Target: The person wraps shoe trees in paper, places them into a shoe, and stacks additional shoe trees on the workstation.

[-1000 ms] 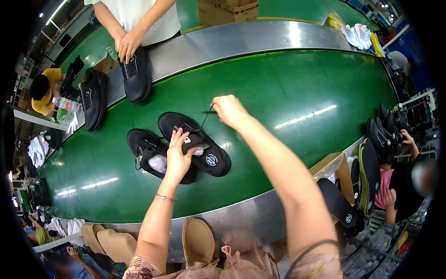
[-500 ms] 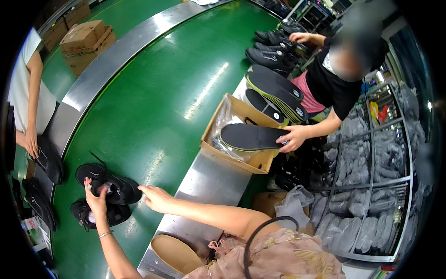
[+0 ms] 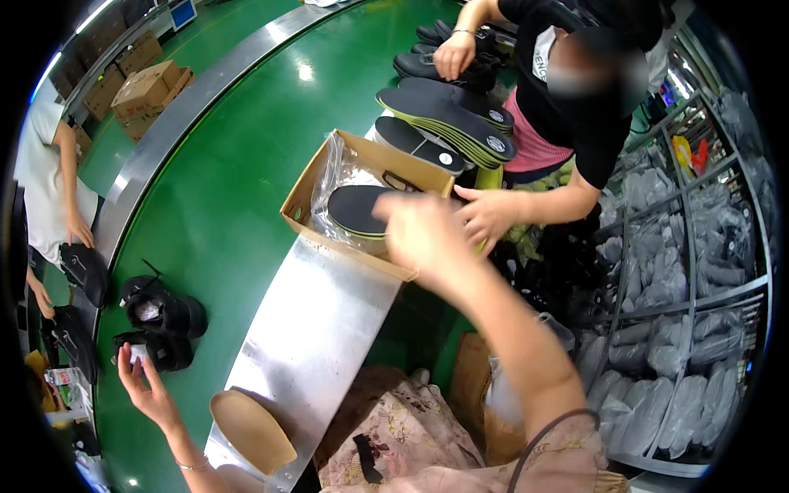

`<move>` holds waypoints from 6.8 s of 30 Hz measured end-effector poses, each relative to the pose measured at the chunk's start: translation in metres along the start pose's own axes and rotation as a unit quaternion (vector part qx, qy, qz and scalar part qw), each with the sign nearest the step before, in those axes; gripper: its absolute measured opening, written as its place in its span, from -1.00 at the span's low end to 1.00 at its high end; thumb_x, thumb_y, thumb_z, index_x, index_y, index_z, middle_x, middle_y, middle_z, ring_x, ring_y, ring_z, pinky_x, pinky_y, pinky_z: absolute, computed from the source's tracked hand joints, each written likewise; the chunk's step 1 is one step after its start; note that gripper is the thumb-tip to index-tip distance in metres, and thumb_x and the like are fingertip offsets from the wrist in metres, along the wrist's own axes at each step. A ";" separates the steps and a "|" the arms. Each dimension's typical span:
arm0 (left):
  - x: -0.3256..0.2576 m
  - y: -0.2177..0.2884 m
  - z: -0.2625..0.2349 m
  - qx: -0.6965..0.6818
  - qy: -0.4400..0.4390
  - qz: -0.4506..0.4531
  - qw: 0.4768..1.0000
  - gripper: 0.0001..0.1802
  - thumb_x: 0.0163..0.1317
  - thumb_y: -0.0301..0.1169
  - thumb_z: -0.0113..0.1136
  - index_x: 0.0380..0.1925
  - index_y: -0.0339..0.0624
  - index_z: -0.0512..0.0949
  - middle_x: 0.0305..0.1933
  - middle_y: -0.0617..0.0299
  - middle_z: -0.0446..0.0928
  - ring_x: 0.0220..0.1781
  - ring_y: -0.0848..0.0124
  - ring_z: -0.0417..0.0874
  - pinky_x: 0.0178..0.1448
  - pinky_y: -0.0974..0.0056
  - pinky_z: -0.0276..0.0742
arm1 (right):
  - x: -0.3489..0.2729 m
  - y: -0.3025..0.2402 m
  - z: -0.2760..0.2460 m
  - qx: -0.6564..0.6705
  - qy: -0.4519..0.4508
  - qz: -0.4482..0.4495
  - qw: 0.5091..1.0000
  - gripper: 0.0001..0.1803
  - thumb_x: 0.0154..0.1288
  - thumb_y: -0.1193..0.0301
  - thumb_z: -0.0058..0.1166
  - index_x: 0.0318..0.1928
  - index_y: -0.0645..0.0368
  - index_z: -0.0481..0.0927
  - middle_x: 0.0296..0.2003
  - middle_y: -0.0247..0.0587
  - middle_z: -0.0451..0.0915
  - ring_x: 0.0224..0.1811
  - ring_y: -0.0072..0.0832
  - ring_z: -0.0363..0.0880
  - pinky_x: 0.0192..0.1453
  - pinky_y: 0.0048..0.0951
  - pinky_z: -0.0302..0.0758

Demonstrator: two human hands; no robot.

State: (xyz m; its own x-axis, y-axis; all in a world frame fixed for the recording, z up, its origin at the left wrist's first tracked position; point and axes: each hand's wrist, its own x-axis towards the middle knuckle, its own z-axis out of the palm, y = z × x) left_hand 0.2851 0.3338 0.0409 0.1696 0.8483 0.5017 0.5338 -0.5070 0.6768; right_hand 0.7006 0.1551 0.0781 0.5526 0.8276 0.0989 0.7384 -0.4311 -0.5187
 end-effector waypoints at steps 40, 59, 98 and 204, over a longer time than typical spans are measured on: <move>-0.269 0.186 -0.204 -0.751 -0.420 0.052 0.507 -0.73 0.22 -0.40 0.06 -0.10 -0.28 0.44 -0.12 -0.03 0.55 -0.12 0.29 0.59 -0.11 0.31 0.50 | -0.356 -0.091 0.075 0.413 0.062 -0.004 0.908 -0.84 0.28 0.57 -0.05 -0.17 0.32 0.56 -0.59 -0.38 0.45 -0.60 -0.72 0.34 -0.56 -0.72 0.26; -0.270 -0.053 -0.098 -0.295 -0.024 -0.244 0.924 -0.73 0.33 -0.42 -0.02 -0.06 -0.38 0.44 -0.08 0.14 0.49 -0.02 0.40 0.50 0.08 0.31 0.42 | -0.244 -0.226 0.264 0.084 -0.180 -0.109 0.974 -0.69 0.27 0.29 -0.08 -0.24 0.35 0.48 -0.37 0.05 0.54 -0.27 -0.18 0.57 -0.21 -0.33 0.47; -0.368 -0.055 0.213 0.003 -0.521 -0.131 0.844 -0.70 0.27 -0.35 0.09 -0.09 -0.34 0.50 -0.17 -0.09 0.55 -0.19 0.15 0.61 -0.11 0.22 0.51 | -0.442 0.211 0.238 0.074 0.177 0.268 0.944 -0.82 0.08 0.63 0.08 -0.25 0.31 0.52 -0.09 0.01 0.50 -0.05 -0.04 0.46 0.04 -0.22 0.42; -0.337 -0.161 -0.322 0.270 0.198 -0.192 0.923 -0.59 0.12 -0.27 0.29 -0.08 -0.29 0.54 0.11 -0.05 0.32 0.09 0.06 0.42 0.13 0.14 0.38 | -0.389 -0.293 0.334 0.556 -0.500 0.116 0.654 -0.45 0.25 0.40 0.10 0.23 0.24 0.29 -0.05 -0.16 0.46 -0.03 -0.44 0.46 0.01 -0.40 0.49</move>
State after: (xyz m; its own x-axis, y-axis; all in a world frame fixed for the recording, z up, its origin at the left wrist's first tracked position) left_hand -0.1252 0.0800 -0.0638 -0.3771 0.7729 0.5104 0.8441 0.0601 0.5327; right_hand 0.1401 0.0792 -0.0920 -0.3388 0.8475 -0.4086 -0.3641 -0.5186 -0.7736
